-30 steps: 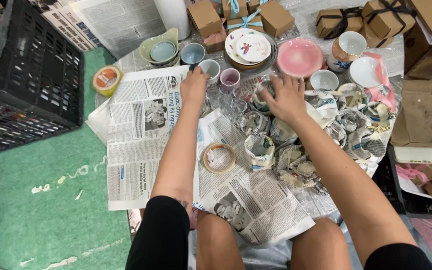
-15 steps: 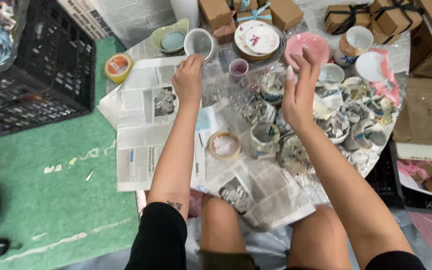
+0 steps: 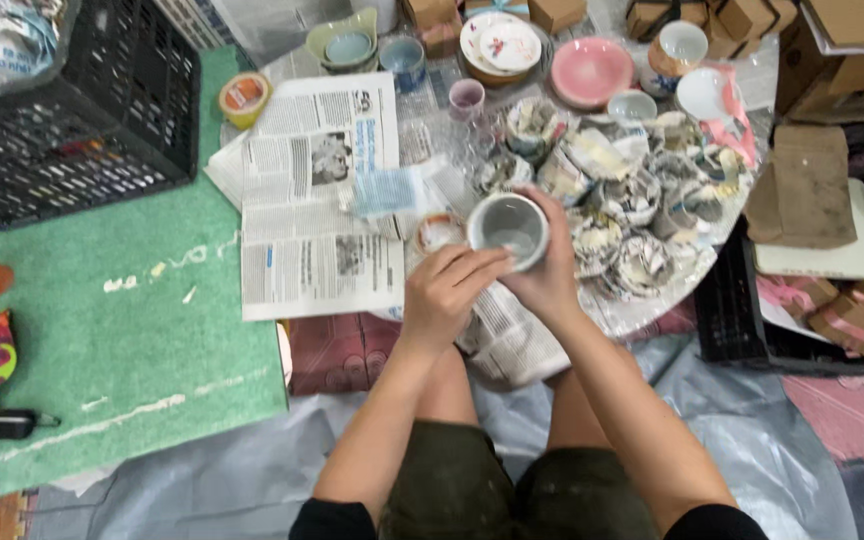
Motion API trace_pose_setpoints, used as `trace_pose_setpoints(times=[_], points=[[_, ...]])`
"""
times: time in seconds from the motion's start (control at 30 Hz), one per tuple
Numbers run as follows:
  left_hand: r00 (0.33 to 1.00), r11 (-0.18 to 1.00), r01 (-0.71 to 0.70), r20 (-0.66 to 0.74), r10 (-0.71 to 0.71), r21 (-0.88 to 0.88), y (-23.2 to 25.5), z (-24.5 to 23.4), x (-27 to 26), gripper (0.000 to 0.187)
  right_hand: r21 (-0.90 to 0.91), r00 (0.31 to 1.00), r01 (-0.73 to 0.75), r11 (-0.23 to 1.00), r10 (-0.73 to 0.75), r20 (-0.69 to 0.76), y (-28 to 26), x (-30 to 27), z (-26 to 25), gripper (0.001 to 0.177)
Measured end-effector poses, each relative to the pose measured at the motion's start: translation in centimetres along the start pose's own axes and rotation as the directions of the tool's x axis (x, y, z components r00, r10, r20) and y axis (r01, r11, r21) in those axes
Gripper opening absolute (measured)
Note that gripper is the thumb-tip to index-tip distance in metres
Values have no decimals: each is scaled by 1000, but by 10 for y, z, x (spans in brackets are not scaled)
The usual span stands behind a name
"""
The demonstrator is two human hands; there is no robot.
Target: The person wraps small ceramic cups and bowls in newspaper and secures them with tape. They handle each item individually, wrapping it tightly and sealing the paper with tape before placing it aside.
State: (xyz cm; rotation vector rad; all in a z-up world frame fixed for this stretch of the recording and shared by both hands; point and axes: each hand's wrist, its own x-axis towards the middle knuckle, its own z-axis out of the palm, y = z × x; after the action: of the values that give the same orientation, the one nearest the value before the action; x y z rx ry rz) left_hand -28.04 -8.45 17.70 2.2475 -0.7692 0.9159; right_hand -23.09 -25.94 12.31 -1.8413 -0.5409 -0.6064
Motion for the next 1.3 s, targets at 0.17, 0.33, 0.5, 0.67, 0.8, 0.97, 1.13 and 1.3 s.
trace_pose_setpoints(times=[0.17,0.33,0.5,0.67,0.8,0.97,1.13,1.3], points=[[810,570,359,-56,-583,-739,12,38,-45,32,575,879,-416,704,474,55,44,-85,-11,79],[665,312,641,306,-681,-701,8,87,-83,41,822,674,-542,175,675,300,69,-131,-18,60],[828,526,521,248,-503,-673,10,109,-102,39,804,578,-591,-65,662,478,53,-131,-30,60],[776,531,600,274,-568,-598,-8,115,-120,34,797,587,-589,-134,607,536,66,-140,-41,65],[750,642,647,190,-634,-412,-36,123,-131,32,707,654,-636,310,702,280,90,-148,-30,74],[733,734,679,-66,-677,19,-92,125,-129,55,-3,966,-259,966,259,-1,69,-135,-27,88],[439,491,859,-281,-853,-147,-172,135,-126,84,-169,988,-154,974,156,-4,47,-120,-16,89],[215,232,795,-97,-972,-560,-261,156,-133,56,-16,963,-268,963,268,-13,56,-119,-8,88]])
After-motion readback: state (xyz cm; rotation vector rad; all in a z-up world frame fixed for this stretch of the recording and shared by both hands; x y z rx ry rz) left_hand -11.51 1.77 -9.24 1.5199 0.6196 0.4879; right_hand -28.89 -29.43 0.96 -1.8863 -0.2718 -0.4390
